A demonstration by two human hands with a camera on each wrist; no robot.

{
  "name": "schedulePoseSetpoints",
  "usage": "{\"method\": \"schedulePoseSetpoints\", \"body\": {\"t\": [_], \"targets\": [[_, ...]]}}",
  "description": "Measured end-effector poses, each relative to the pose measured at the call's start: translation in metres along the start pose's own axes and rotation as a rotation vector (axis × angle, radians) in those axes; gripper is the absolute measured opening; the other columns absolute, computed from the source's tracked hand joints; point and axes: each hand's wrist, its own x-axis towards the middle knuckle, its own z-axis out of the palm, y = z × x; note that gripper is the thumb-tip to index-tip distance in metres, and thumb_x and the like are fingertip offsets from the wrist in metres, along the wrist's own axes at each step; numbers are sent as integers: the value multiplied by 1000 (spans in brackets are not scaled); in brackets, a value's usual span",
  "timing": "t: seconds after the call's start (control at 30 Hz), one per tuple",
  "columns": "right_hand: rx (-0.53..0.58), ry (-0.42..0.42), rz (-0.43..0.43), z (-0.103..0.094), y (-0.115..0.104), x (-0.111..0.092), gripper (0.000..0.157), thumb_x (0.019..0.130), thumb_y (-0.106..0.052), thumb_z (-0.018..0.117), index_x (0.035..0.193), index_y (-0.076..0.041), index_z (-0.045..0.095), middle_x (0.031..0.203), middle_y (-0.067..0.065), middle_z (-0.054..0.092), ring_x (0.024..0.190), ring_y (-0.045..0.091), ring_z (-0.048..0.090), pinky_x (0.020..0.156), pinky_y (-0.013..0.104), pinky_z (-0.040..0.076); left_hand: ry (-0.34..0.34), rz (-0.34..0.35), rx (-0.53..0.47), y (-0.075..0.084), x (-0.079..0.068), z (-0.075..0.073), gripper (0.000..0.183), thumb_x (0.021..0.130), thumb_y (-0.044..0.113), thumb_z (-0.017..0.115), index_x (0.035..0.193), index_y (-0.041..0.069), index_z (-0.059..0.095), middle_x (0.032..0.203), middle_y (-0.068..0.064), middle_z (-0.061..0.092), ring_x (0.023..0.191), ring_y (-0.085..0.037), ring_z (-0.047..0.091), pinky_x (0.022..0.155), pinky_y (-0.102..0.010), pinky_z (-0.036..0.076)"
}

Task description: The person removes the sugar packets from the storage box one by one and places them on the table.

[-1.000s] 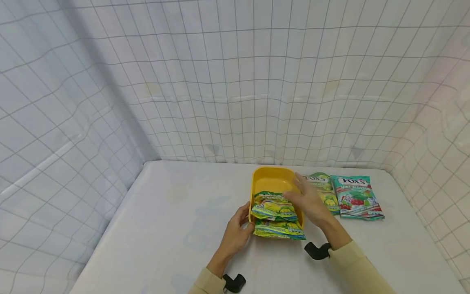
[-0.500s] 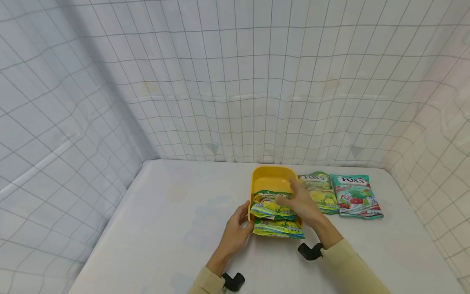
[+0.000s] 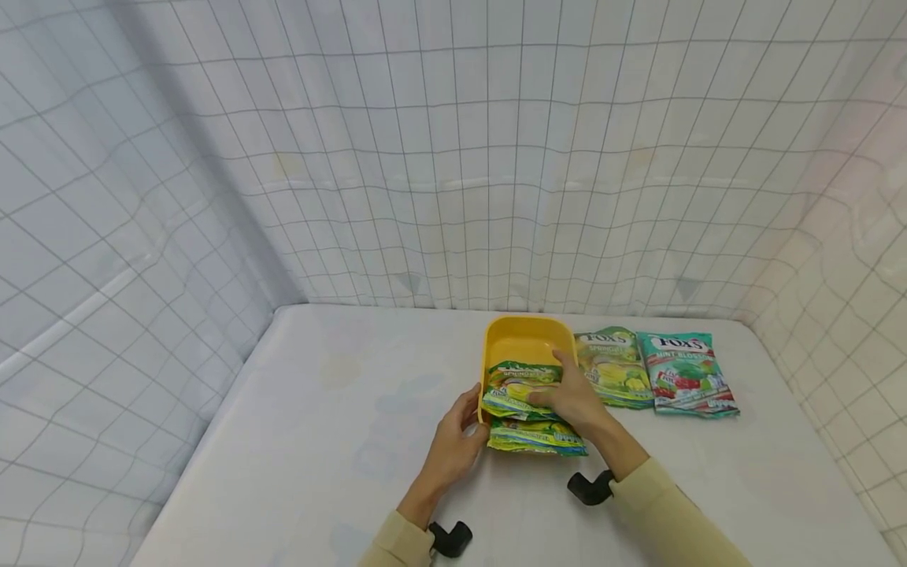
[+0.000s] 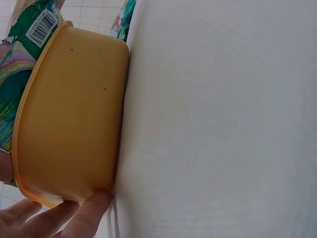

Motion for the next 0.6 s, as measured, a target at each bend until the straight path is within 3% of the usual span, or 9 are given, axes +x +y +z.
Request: {"method": "schedulePoseSetpoints", "body": {"t": [0.27,0.47,0.6], "targets": [[93,12,34,2,-3,1,111,80,-1,84,161,3,8,159,33,23,143,50,29,112,62,33,5,32,-4,-2,1,0,63,98,7,58,158,11,37,152,-13,49,134,-32,51,110,-51,41],[244,36,2,5,-2,0,99,78,9,80,157,4,20,155,28,33,144,45,29,112,59,34,3,48,-39,-1,2,0,64,98,5,59,158,8,37,152,-16,48,135,-33,50,111,-53,40],[262,36,4,7,-2,-1,99,78,9,80,157,4,21,156,28,32,147,45,24,113,60,33,8,38,-24,-1,1,-1,64,97,5,59,157,8,38,151,-15,49,134,-32,51,110,-51,41]]}}
